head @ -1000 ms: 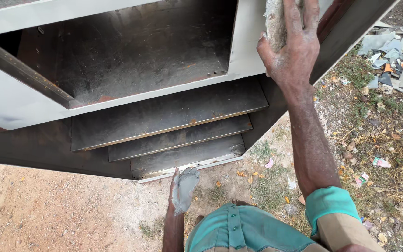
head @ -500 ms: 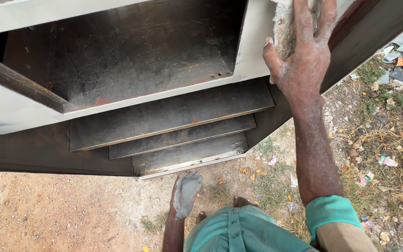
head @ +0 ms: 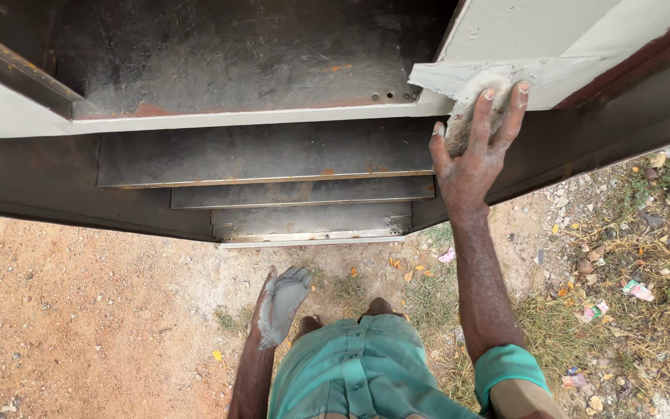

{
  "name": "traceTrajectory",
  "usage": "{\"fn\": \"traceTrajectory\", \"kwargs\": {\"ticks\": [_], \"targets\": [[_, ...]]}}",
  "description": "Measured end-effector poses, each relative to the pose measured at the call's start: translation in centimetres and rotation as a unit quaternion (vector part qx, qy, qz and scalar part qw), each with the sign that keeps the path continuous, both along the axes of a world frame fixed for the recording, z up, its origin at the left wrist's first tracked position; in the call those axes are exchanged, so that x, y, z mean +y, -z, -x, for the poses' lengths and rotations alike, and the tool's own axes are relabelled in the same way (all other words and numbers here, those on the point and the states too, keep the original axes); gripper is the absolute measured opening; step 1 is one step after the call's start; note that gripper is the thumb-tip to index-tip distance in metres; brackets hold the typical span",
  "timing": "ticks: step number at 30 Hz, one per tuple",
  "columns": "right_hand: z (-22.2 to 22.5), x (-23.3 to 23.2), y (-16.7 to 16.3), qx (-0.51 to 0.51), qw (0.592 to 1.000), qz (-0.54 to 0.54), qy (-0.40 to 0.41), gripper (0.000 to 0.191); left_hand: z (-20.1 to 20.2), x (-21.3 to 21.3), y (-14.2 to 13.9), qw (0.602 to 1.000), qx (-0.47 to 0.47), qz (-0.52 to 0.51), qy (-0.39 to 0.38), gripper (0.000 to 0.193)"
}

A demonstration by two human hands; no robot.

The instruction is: The person applies white cement plaster by hand to the underside and edges of an outdoor metal staircase structure, using a small hand float to spread and smooth the plaster over the stair risers and side panels, working section by section along the stairs.

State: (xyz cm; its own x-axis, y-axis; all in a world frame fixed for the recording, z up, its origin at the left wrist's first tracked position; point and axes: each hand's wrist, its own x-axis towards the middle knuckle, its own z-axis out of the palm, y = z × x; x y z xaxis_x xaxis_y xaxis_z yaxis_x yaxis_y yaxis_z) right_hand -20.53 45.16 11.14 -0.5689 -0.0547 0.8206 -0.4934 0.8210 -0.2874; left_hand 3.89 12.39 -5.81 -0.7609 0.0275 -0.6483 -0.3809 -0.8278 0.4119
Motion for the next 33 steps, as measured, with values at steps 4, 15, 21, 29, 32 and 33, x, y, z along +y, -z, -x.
{"fn": "traceTrajectory", "kwargs": {"ticks": [4, 15, 21, 29, 32, 33], "targets": [[0.9, -0.3, 4.7, 0.01, 1.0, 0.009, -0.007, 0.091, -0.4, 0.7, -0.9, 0.999, 0.022, 0.017, -0.015, 0.069], [2.7, -0.4, 10.0, 0.006, 0.999, 0.024, -0.036, 0.093, 3.9, 3.6, -6.2, 0.983, 0.182, -0.008, -0.02, 0.07], [-2.1, 0.6, 7.2, -0.108, 0.992, 0.037, -0.049, 0.092, 8.2, 6.0, -9.8, 0.961, 0.275, -0.03, 0.028, 0.075], [-16.8, 0.2, 3.6, -0.495, 0.591, 0.524, -0.361, 0.085, 13.0, 9.1, -11.6, 0.867, 0.414, 0.187, 0.205, 0.097], [-18.5, -0.9, 3.4, -0.606, 0.606, 0.376, -0.351, 0.08, 15.4, 10.6, -12.3, 0.886, 0.345, 0.151, 0.269, 0.114], [-18.7, -1.3, 3.4, -0.644, 0.62, 0.301, -0.333, 0.079, 16.4, 10.4, -12.6, 0.909, 0.328, 0.039, 0.256, 0.117]]}}
